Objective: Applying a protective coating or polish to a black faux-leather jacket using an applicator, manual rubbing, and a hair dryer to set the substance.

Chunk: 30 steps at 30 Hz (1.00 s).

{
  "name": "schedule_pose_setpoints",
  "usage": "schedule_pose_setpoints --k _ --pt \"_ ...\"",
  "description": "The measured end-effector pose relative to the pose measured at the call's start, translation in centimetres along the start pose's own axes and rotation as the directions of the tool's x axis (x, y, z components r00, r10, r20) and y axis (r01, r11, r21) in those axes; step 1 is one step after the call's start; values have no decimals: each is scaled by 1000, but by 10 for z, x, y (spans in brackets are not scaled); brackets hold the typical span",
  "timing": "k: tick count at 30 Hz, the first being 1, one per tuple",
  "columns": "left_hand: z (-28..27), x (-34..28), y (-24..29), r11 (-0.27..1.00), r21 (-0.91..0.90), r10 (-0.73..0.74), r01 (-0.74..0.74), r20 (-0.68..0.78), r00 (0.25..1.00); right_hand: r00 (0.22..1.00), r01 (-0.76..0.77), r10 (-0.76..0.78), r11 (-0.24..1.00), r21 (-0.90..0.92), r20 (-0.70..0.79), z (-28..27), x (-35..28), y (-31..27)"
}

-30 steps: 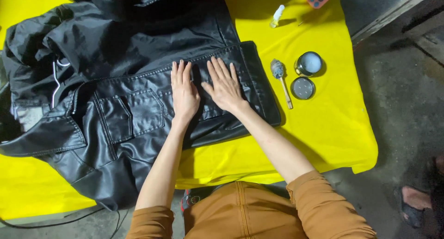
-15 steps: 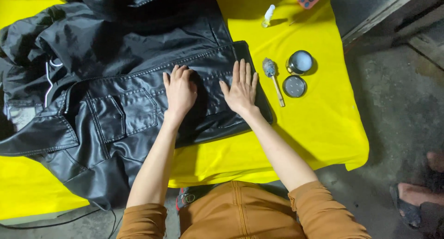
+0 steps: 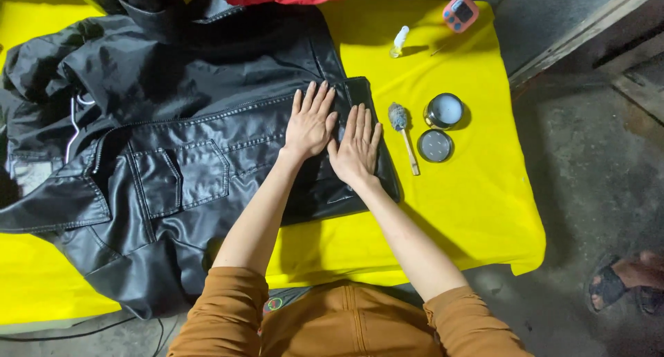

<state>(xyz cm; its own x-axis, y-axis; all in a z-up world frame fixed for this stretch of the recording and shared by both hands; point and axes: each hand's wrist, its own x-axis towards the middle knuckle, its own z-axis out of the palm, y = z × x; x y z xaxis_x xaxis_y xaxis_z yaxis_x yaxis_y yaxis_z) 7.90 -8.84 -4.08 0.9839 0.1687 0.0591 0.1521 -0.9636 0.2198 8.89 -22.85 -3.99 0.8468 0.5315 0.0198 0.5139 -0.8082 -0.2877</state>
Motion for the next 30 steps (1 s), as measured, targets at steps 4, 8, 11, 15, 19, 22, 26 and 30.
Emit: schedule_pose_setpoints --k 4,8,11,15,19,22,26,30 --pt "6 3 -2 1000 -22 12 -12 14 1000 1000 1 -2 999 -39 -25 6 1 3" --pt "17 7 -15 997 -74 31 -35 -56 998 999 -2 0 999 -41 -36 7 -1 2" --pt "-2 1 -27 810 -576 -97 -107 -313 945 999 -22 22 1000 -19 -42 5 -1 1" --pt "-9 -21 -38 983 -184 -57 1 -299 953 999 1 -1 1000 -1 -50 3 -2 1" --pt "20 -27 -50 997 -47 -73 65 -197 978 998 -1 0 1000 -20 -65 6 -3 0" --pt "5 -31 -59 962 -271 -110 -34 -499 859 997 -11 10 1000 -11 -82 7 -2 2" --pt "-31 -76 -119 991 -122 -114 57 -541 833 995 -19 18 1000 -7 -94 6 -4 -2" --pt "-36 -120 -169 953 -22 -288 304 -395 872 994 -11 10 1000 -9 -110 8 -4 -2"
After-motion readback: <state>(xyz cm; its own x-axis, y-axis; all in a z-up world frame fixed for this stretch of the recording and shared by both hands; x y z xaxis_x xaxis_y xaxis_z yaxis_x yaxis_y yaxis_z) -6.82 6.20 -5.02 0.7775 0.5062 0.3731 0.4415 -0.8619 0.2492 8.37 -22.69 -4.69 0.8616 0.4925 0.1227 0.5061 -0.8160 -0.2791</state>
